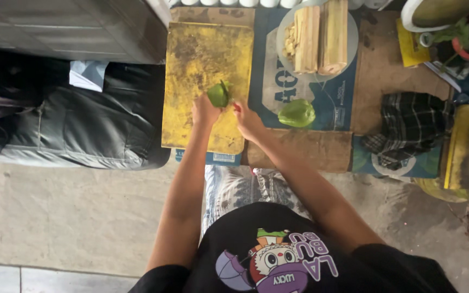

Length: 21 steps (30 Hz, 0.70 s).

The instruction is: The person picks up chayote squash from a container, moves to a prep area, and uses a knife to peel the skin off one squash on a wooden cutting board.

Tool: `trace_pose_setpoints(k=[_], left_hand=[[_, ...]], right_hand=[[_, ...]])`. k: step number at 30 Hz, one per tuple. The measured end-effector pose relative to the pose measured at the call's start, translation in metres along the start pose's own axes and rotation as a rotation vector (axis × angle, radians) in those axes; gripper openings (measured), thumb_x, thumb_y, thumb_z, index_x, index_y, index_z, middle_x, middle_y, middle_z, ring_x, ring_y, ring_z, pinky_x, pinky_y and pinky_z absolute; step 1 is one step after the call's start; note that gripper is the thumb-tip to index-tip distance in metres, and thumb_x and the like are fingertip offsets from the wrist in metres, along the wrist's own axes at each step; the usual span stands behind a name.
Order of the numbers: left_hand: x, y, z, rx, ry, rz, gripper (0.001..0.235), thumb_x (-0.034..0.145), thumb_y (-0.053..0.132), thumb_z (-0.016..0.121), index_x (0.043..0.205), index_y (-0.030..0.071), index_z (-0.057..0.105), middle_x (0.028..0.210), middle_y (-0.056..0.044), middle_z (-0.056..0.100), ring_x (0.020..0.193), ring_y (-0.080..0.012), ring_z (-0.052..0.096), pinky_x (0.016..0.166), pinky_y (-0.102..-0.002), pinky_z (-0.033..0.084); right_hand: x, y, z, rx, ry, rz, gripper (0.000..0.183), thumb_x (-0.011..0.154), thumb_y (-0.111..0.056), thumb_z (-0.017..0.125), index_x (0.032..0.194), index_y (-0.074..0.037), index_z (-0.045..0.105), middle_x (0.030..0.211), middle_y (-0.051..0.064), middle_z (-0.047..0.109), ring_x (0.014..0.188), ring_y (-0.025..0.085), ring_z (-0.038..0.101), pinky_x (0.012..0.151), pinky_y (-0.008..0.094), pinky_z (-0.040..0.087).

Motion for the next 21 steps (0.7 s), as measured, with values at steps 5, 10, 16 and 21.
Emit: trace_pose_setpoints(k=[5,10,16,21], left_hand=[[0.009,-0.010,0.009,0.069,0.049,0.053,0.072,0.063,0.024,0.097,0.124,0.005,0.063,0.114,-0.020,0.073,0.109,-0.0393,0.068,0.090,-0.049,0.056],[0.015,-0.015,0.017,0.091,0.074,0.108,0.071,0.064,0.021,0.097,0.124,0.004,0.062,0.113,-0.022,0.072,0.109,-0.0403,0.068,0.091,-0.049,0.056],[0.016,-0.021,0.020,0.019,-0.003,0.108,0.075,0.070,0.021,0.092,0.139,0.012,0.063,0.122,-0.018,0.074,0.115,-0.0355,0.070,0.097,-0.046,0.057],[0.027,-0.049,0.036,-0.006,0.030,0.059,0.108,0.064,0.025,0.098,0.154,0.010,0.039,0.135,-0.020,0.064,0.123,-0.0349,0.063,0.101,-0.043,0.053]], right_hand=[[0.003,0.015,0.012,-0.024,-0.007,0.043,0.032,0.106,-0.024,0.049,0.136,-0.013,0.046,0.106,0.024,0.072,0.098,0.048,0.069,0.080,0.058,0.053],[0.048,0.017,0.017,-0.043,-0.065,0.098,0.031,0.107,-0.026,0.048,0.135,-0.013,0.045,0.108,0.025,0.071,0.099,0.048,0.068,0.081,0.057,0.053],[0.021,0.037,0.018,0.042,-0.047,0.086,0.031,0.108,-0.029,0.047,0.134,-0.014,0.042,0.110,0.026,0.070,0.100,0.049,0.068,0.080,0.056,0.054],[-0.014,0.043,0.001,0.091,-0.062,0.140,0.031,0.106,-0.030,0.051,0.132,-0.015,0.043,0.111,0.024,0.070,0.099,0.048,0.068,0.081,0.055,0.053]])
Point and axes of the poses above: each hand's wrist, its own x-axis towards the middle knuckle, its own z-axis out of the palm, y = z × x, the point moved 5 cm from there along x, towards the middle knuckle
